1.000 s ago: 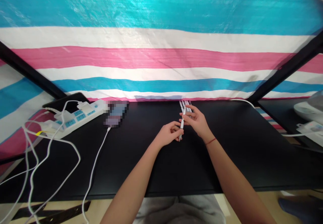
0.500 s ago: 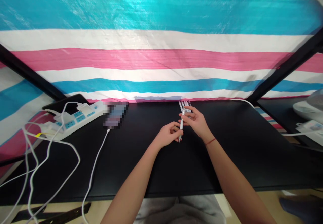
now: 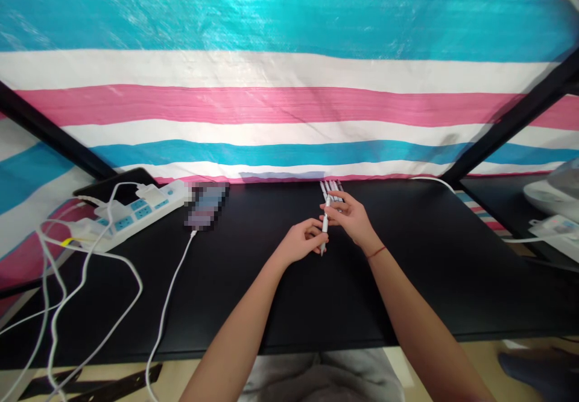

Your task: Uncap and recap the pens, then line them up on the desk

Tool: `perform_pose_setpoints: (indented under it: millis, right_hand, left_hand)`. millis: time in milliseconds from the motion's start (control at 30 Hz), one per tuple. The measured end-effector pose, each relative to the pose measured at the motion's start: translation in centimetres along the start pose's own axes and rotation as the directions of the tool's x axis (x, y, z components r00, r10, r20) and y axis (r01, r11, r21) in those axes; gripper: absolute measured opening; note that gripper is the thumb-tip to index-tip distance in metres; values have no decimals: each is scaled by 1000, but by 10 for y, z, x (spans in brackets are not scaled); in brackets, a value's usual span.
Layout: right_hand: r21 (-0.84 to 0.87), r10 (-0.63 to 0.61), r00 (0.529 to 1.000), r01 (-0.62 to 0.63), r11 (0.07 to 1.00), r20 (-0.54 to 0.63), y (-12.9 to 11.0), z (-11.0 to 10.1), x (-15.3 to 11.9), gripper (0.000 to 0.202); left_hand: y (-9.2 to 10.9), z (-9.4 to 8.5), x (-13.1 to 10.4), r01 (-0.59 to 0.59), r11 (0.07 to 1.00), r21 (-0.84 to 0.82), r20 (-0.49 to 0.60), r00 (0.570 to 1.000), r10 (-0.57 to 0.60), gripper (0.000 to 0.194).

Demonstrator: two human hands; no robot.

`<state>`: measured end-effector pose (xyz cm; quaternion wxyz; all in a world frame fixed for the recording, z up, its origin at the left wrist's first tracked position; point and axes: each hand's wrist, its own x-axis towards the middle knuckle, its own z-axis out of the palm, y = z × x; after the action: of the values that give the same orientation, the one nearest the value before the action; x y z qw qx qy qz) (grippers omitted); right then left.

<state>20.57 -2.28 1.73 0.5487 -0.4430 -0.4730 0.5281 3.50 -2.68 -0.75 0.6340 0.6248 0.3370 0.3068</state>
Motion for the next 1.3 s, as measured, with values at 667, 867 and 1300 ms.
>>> perform_pose_setpoints:
  millis: [667, 867, 1300]
  right_hand:
    - [-42, -19, 999, 18, 999, -32, 3, 3, 1, 50]
    - [-58, -21, 1000, 20, 998, -17, 3, 2, 1, 50]
    - [-418, -30, 986, 97, 903, 165, 10, 6, -4, 33]
  left_hand:
    - [0, 1, 0, 6, 1000, 20, -14, 1000, -5, 29]
    - [-2, 0, 0, 9, 1000, 11, -16, 1000, -9, 27]
    - [-4, 0, 7, -115, 982, -147, -410, 911, 45, 33]
